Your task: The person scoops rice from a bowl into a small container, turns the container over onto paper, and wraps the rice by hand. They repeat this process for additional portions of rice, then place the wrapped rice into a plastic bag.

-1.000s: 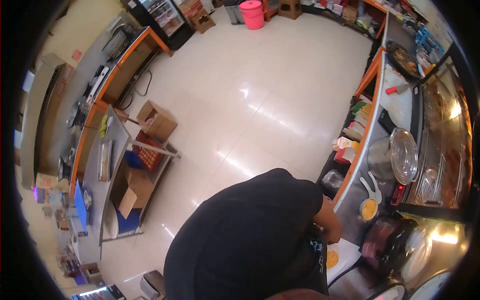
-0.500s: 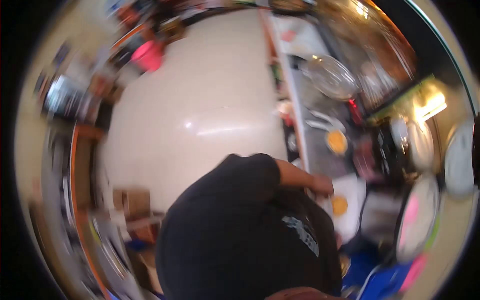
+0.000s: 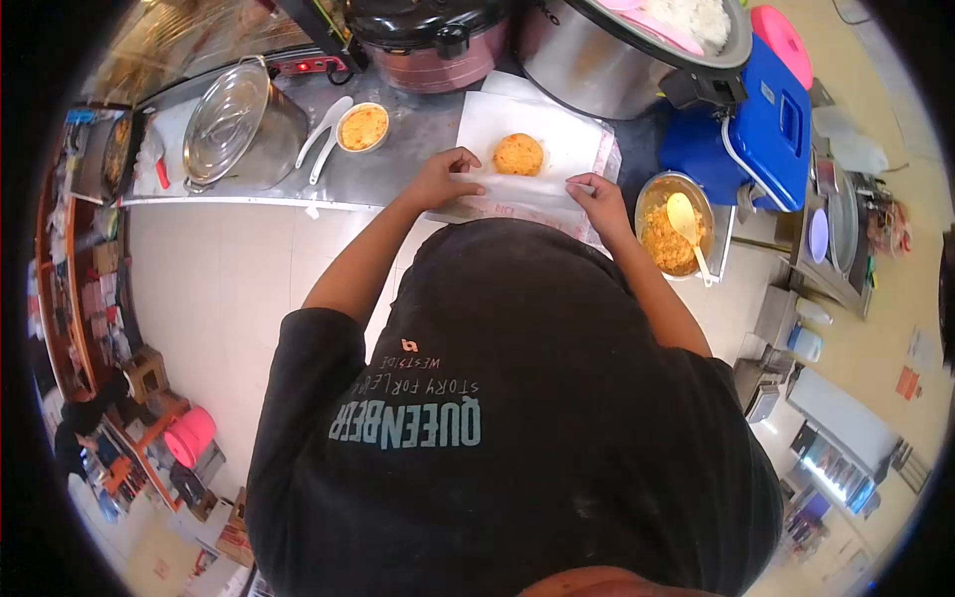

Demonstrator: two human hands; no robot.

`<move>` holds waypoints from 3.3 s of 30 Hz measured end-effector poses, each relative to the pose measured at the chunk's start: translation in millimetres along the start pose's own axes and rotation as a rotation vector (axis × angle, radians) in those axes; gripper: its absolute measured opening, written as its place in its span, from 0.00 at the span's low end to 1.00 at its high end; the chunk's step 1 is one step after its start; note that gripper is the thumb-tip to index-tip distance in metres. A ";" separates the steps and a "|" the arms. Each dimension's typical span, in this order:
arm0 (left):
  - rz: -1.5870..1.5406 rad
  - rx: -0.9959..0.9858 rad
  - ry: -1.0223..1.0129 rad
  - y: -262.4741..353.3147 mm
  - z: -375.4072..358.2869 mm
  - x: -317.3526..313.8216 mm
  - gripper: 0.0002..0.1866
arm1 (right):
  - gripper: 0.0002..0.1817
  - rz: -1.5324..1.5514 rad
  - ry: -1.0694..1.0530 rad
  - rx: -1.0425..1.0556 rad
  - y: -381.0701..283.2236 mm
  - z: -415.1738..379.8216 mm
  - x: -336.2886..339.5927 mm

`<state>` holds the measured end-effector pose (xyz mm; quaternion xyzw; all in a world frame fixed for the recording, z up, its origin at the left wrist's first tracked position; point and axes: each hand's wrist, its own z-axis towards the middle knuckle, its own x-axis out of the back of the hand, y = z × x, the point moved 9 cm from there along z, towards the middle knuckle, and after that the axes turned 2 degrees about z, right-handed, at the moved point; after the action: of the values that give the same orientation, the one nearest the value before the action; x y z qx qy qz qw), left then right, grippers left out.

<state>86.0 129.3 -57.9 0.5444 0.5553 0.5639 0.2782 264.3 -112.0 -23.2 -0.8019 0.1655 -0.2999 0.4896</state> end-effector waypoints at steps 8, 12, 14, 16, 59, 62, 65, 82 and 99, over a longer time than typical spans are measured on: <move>0.088 -0.014 0.016 -4.2 -2.7 12.0 0.18 | 0.15 0.096 0.086 -0.025 28.3 5.3 2.1; 0.068 0.013 0.067 1.3 -8.3 12.9 0.18 | 0.15 -0.003 0.117 0.010 22.4 2.8 8.8; 0.100 0.004 0.082 5.7 -9.4 12.9 0.17 | 0.13 0.079 0.122 0.047 31.9 6.2 6.5; 0.107 -0.009 0.104 5.5 -8.9 12.1 0.15 | 0.11 0.137 0.116 0.040 34.1 6.0 5.1; 0.010 0.188 0.211 10.6 -25.9 0.6 0.19 | 0.20 -0.109 0.244 -0.048 52.2 -15.2 21.5; 0.156 0.200 0.284 -39.2 -10.4 -1.8 0.24 | 0.23 -0.238 0.264 -0.064 53.3 -4.3 23.5; 0.041 0.402 0.268 -38.6 -13.7 -3.3 0.25 | 0.23 -0.288 0.241 -0.103 48.1 -2.2 23.0; 0.945 -0.284 0.350 56.3 28.3 -3.9 0.13 | 0.11 -0.848 0.307 0.573 -37.5 41.0 9.3; 0.447 -0.353 0.285 74.5 17.5 10.8 0.15 | 0.07 -0.378 0.212 0.518 -27.3 22.9 24.8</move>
<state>121.1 127.9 11.0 0.5118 0.3487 0.7693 0.1570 297.3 -97.4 1.0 -0.6316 -0.0177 -0.4991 0.5930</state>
